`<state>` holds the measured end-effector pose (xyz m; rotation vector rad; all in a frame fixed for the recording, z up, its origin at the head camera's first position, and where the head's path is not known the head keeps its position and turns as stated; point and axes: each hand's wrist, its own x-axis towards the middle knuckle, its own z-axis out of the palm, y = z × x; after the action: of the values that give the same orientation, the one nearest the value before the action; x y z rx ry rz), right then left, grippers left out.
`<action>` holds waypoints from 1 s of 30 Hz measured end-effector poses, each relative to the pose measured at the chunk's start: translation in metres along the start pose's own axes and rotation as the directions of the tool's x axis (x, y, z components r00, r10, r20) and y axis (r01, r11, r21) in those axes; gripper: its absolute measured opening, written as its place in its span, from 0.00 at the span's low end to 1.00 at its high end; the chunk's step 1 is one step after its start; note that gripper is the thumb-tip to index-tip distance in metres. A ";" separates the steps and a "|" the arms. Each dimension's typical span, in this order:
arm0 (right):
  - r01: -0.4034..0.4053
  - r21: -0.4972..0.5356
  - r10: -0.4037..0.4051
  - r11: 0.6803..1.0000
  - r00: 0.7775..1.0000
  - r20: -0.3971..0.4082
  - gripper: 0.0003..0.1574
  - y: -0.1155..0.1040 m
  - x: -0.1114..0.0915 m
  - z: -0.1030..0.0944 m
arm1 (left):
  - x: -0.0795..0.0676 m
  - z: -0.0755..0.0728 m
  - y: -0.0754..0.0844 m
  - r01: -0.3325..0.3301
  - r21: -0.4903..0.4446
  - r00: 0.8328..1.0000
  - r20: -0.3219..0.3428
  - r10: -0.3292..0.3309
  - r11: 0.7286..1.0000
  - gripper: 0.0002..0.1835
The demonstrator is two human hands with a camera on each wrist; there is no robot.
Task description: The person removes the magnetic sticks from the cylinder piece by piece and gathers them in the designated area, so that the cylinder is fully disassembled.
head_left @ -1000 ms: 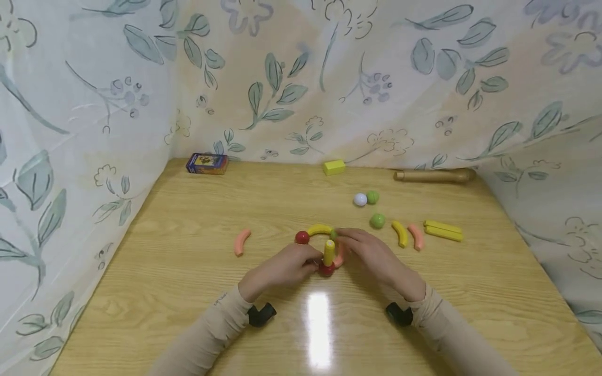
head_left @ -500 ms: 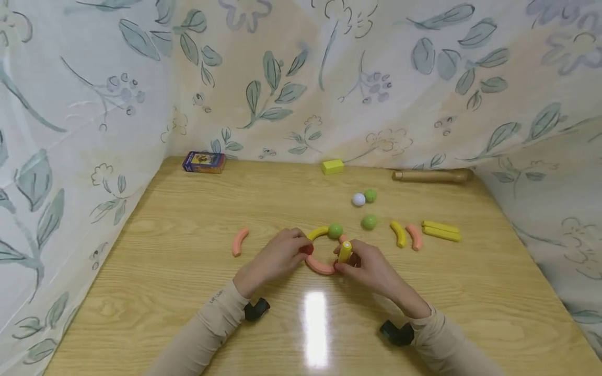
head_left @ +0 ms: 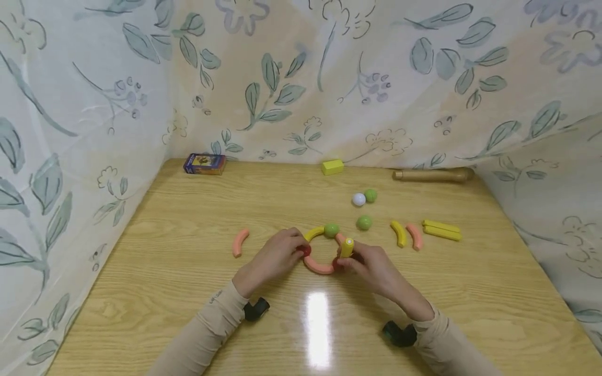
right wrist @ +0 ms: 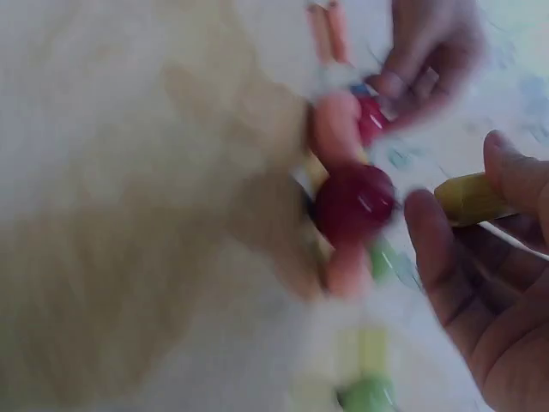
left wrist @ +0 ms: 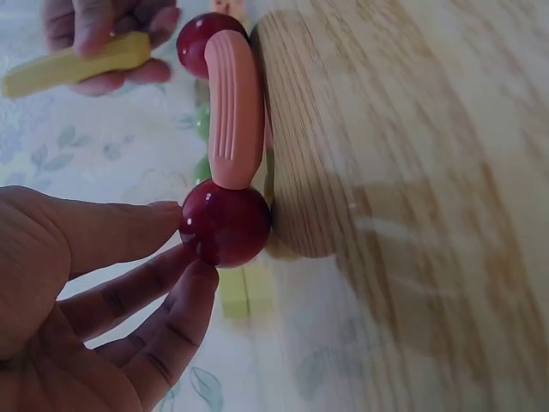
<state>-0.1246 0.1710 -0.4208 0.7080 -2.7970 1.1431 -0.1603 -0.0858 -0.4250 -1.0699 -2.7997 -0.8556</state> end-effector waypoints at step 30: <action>0.062 -0.606 -0.193 0.793 0.969 -0.153 0.13 0.077 -0.026 -0.069 | -0.002 0.003 0.002 -0.071 0.268 0.997 0.001 0.074 0.961 0.04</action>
<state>-0.1428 0.2757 -0.4261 0.6446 -2.6339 0.2374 -0.1565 -0.0842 -0.4272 -1.1113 -2.7452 -0.4553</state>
